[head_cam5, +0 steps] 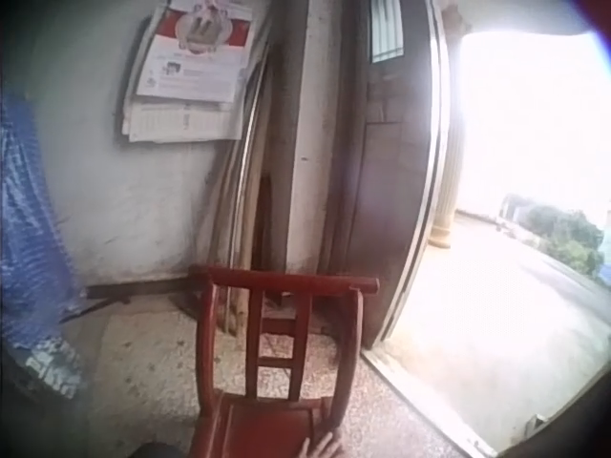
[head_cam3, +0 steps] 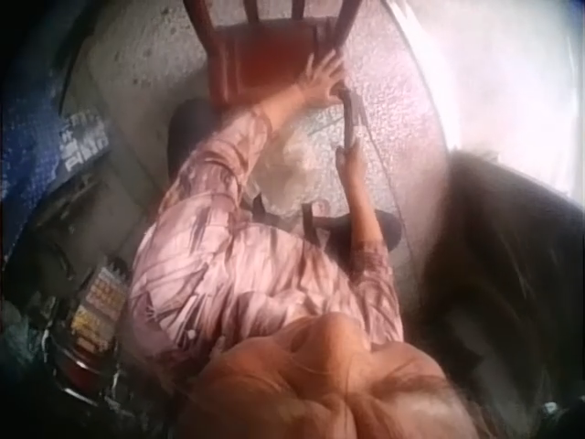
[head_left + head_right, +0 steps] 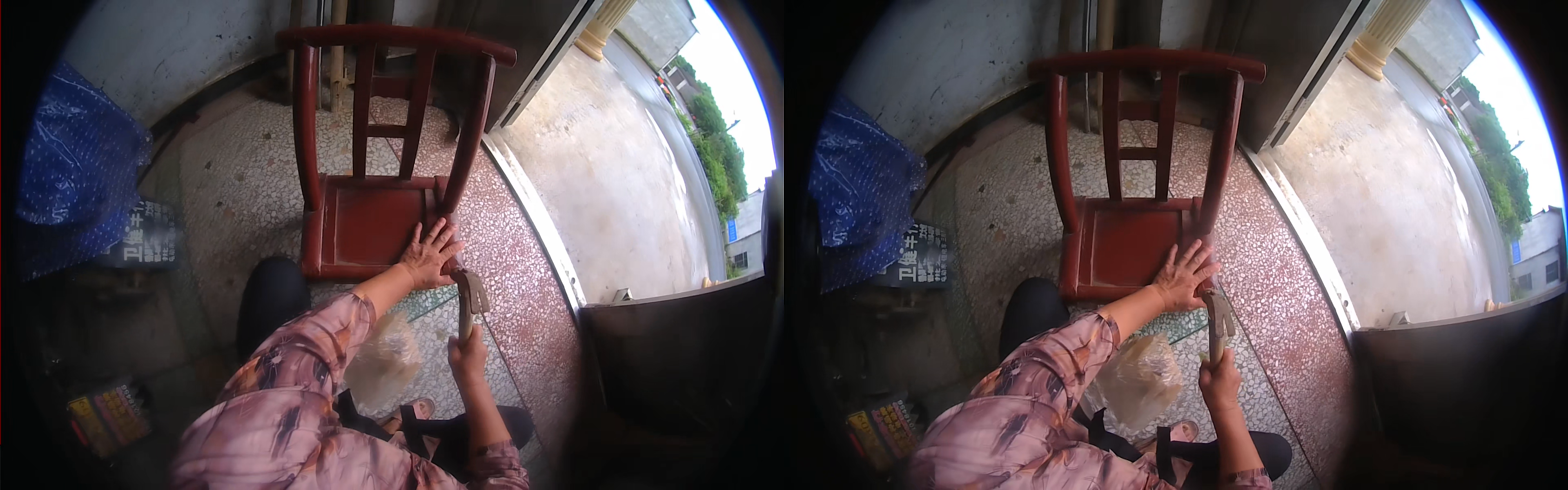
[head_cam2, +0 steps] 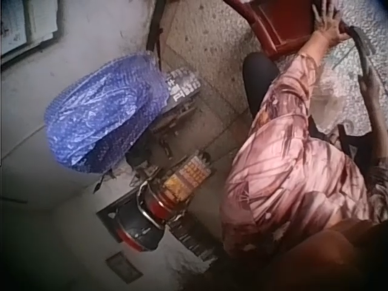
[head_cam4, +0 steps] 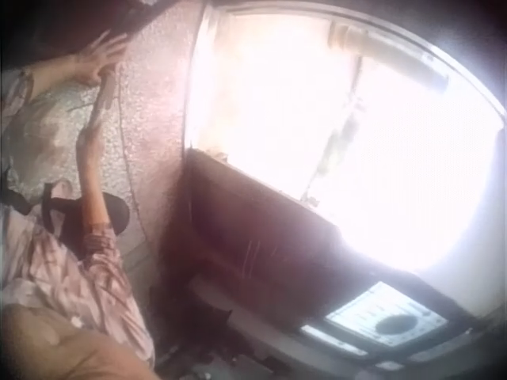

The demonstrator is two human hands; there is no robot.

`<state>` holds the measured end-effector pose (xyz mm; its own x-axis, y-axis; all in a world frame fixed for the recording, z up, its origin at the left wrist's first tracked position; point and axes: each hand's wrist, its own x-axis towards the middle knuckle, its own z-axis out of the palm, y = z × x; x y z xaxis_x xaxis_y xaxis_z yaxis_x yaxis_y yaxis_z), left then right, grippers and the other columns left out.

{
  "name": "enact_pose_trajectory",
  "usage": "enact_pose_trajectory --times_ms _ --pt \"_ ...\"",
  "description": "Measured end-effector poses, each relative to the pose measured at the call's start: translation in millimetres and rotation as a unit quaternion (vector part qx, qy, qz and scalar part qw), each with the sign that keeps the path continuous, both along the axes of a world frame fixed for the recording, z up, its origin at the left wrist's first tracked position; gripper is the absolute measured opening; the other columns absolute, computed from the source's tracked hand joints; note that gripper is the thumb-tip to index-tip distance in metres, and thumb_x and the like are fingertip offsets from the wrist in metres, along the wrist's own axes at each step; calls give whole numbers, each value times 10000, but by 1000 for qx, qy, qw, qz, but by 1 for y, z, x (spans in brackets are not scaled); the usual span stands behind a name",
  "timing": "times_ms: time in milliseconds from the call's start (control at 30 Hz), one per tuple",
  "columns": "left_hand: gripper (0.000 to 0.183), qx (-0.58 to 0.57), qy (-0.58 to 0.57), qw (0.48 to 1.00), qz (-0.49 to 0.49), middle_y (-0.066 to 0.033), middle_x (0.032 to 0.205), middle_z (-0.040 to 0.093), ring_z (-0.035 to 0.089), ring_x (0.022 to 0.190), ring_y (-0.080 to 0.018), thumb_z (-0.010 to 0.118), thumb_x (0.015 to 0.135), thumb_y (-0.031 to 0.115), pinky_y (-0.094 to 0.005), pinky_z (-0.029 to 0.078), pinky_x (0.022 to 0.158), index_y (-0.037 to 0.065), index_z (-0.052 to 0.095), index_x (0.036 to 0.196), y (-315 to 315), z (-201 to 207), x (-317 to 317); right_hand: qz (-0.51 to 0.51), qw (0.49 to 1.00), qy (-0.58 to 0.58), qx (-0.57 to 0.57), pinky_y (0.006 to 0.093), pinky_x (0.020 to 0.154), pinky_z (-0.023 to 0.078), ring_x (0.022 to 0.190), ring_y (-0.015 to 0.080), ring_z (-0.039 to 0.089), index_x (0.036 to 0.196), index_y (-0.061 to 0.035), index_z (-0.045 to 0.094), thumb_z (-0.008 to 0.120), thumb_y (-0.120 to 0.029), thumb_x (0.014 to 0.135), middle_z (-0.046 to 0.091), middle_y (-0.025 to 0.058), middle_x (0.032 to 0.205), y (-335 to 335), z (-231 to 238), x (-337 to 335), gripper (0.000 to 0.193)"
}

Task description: Using a hammer to fix a small wooden chair.

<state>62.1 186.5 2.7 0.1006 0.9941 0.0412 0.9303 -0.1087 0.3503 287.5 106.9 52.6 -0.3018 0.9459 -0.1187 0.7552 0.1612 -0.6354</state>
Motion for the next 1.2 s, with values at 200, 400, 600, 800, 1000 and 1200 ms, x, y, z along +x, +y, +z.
enact_pose_trajectory --times_ms 200,400,600,800,1000,1200 --pt "914 21 -12 1000 6 -124 1563 70 -60 1440 -342 589 721 672 -661 53 1084 202 317 1455 5 -8 3 73 975 109 178 434 748 504 917 412 635 1376 -37 365 644 -83 793 597 276 1088 -4 6 21 648" --pt "974 -37 49 998 -17 -137 1568 45 -69 1440 -353 579 698 693 -658 14 1088 204 258 1476 2 7 -2 -2 999 24 29 437 808 504 971 418 623 1320 0 414 642 -86 801 604 264 1084 -11 12 17 573" --pt "962 -7 16 1000 -6 -127 1570 49 -74 1440 -349 566 704 708 -659 23 1087 213 267 1473 4 4 2 51 981 93 164 475 643 486 770 432 620 1203 -44 460 679 -140 786 621 237 867 -3 5 10 481" --pt "934 -41 32 999 -7 -134 1565 33 -73 1439 -336 495 746 741 -653 34 1091 207 258 1476 1 4 -1 2 999 46 15 460 646 498 745 435 621 1079 -60 488 665 -107 791 612 215 803 -4 8 3 341" --pt "859 -18 14 1000 4 -119 1571 68 -58 1446 -326 453 788 719 -636 15 1102 213 297 1463 3 0 0 37 973 148 171 349 594 458 620 206 540 952 -36 491 694 -70 772 508 65 741 -7 14 11 273" --pt "881 -18 15 1000 -12 -127 1564 59 -58 1441 -337 504 776 702 -650 45 1092 191 292 1461 4 5 0 -7 1000 10 20 443 611 460 667 417 583 990 -31 464 669 -112 769 560 197 716 -5 10 1 312"
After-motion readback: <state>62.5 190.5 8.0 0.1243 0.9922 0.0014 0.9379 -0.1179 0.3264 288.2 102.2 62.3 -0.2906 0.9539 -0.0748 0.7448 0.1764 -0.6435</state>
